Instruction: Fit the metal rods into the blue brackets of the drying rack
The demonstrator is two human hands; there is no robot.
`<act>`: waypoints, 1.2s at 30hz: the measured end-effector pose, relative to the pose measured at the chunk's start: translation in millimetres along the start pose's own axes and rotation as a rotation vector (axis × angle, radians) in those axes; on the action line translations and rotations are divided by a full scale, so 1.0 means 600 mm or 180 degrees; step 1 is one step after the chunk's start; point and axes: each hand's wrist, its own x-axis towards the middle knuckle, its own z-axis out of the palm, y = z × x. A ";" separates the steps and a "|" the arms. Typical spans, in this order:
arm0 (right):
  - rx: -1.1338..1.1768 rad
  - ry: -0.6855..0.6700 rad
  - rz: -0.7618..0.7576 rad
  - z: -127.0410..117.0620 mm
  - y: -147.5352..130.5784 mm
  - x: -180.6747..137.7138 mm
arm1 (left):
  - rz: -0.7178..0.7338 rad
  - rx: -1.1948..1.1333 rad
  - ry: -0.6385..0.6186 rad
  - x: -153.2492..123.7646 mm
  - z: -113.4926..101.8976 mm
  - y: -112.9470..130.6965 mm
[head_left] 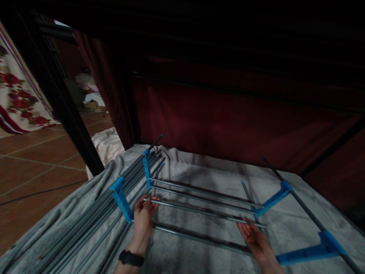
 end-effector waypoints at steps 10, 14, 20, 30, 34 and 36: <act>-0.0427 0.0048 -0.0105 0.020 -0.005 -0.026 | -0.0027 -0.0351 0.0051 0.006 0.003 -0.003; -0.0489 -0.0038 -0.0239 0.013 -0.002 -0.021 | -0.0180 -0.0425 0.0050 0.004 0.006 -0.001; -0.0905 -0.0130 -0.0538 0.004 0.002 -0.015 | -0.0406 -0.0271 -0.0036 -0.001 0.014 -0.002; -0.0579 -0.0038 -0.0231 0.011 -0.004 -0.016 | -0.0520 -0.0064 -0.0155 -0.010 0.017 -0.014; -0.0513 -0.0078 -0.0228 0.018 -0.003 -0.023 | -0.0371 -0.0117 -0.0046 -0.010 0.016 -0.015; -0.0464 -0.0070 -0.0229 0.018 -0.002 -0.024 | -0.0342 -0.0159 -0.0035 -0.012 0.016 -0.015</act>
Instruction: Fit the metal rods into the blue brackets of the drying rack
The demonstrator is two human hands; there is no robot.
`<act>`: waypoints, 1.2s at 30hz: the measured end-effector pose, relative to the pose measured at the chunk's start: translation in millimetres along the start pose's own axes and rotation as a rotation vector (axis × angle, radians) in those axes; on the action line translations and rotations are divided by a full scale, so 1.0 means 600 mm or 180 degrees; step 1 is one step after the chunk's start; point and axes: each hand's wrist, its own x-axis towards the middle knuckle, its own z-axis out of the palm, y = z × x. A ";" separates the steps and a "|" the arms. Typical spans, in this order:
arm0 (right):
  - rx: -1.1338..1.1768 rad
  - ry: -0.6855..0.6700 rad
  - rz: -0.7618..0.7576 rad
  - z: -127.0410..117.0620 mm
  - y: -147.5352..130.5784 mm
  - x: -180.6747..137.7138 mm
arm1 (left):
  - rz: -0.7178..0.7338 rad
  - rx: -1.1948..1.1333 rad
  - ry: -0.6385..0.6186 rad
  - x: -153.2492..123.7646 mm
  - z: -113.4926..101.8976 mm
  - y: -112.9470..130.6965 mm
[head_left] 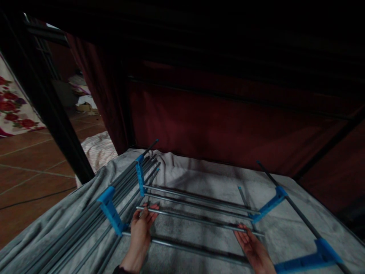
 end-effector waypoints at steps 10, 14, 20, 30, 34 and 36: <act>0.0068 -0.0038 -0.0030 -0.004 0.001 0.002 | -0.0061 -0.0002 -0.0042 -0.002 0.001 0.001; -0.0046 0.0037 -0.0049 0.001 0.000 -0.001 | -0.0099 0.0049 -0.0123 -0.006 0.002 -0.002; 0.0125 -0.0052 0.0030 0.000 -0.001 0.000 | -0.0190 0.0122 -0.0245 -0.012 0.001 -0.006; 0.0018 -0.0098 -0.0013 0.006 -0.002 -0.006 | -0.0342 0.0287 -0.0380 -0.017 0.004 -0.017; -0.0131 -0.0128 0.0018 0.015 -0.004 -0.020 | -0.0321 0.0336 -0.0260 -0.015 0.007 -0.015; -0.0147 -0.0100 0.0019 0.019 -0.006 -0.027 | -0.0314 0.0378 -0.0243 -0.013 0.007 -0.015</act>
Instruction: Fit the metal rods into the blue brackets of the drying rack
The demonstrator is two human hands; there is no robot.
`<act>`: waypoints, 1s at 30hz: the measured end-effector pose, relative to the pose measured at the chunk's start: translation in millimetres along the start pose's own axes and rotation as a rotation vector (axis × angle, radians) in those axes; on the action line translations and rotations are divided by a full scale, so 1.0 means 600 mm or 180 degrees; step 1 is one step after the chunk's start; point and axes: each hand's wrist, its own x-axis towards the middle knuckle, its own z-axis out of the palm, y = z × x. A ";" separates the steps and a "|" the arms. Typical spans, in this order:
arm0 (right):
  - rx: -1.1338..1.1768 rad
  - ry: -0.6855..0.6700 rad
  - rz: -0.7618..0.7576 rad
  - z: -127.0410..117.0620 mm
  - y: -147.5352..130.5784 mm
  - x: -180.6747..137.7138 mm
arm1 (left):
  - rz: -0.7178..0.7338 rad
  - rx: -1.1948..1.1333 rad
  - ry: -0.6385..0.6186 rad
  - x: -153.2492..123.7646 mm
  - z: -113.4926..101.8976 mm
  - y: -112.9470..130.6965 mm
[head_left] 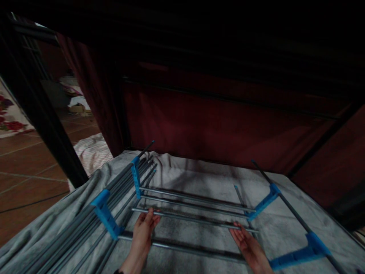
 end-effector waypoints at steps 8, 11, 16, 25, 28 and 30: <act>0.0019 -0.0028 -0.0009 0.001 -0.002 -0.003 | 0.0065 -0.0005 -0.0006 0.003 -0.002 -0.007; 0.0113 -0.0059 0.0012 -0.006 0.001 0.003 | 0.0052 -0.0066 -0.0025 0.004 -0.002 -0.007; 0.0222 -0.0096 0.0020 -0.012 0.004 0.006 | 0.0028 -0.0089 -0.0114 0.004 -0.002 -0.007; 0.0105 -0.0089 -0.0090 -0.011 0.003 0.002 | -0.0033 -0.0039 -0.0127 -0.005 0.001 0.001; -0.0065 -0.0185 -0.0219 -0.017 0.007 0.005 | -0.0016 -0.0030 -0.0145 -0.006 0.002 0.001; -0.0215 -0.0224 -0.0326 -0.020 0.009 0.007 | -0.0021 -0.0015 -0.0146 -0.006 0.003 0.000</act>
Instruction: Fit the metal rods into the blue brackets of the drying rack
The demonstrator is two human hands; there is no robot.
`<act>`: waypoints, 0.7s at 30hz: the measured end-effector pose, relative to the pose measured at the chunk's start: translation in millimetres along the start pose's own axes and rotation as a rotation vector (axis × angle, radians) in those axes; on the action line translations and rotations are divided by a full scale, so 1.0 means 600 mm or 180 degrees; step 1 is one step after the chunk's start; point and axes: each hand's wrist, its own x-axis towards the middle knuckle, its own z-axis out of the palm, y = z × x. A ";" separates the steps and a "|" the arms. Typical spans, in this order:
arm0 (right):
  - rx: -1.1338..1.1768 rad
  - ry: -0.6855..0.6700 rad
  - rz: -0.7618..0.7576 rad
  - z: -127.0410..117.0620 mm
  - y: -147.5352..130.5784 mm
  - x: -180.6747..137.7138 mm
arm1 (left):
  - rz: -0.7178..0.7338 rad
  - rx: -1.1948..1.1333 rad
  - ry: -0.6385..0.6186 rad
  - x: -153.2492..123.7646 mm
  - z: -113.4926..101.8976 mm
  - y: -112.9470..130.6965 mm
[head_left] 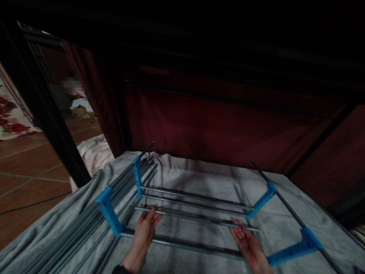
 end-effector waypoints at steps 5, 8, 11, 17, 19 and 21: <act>0.0077 -0.0019 0.0020 -0.003 0.001 0.004 | 0.0023 -0.0021 -0.0012 0.001 -0.001 0.000; 0.0252 0.0056 0.0146 -0.004 0.003 0.008 | 0.0086 -0.0102 0.0025 -0.001 -0.001 0.000; 0.0314 0.0135 0.0139 -0.006 0.009 0.011 | 0.0205 -0.0212 0.0143 -0.004 -0.002 -0.002; 0.0419 0.0099 -0.0051 -0.014 0.020 0.015 | 0.0229 -0.0195 0.0263 -0.008 -0.003 0.003; 0.0415 0.0067 -0.0074 -0.014 0.019 0.013 | 0.0189 -0.0177 0.0235 -0.010 -0.005 0.008; 0.0442 0.0013 -0.0086 -0.013 0.015 0.007 | 0.0167 -0.0185 0.0204 -0.011 -0.007 0.012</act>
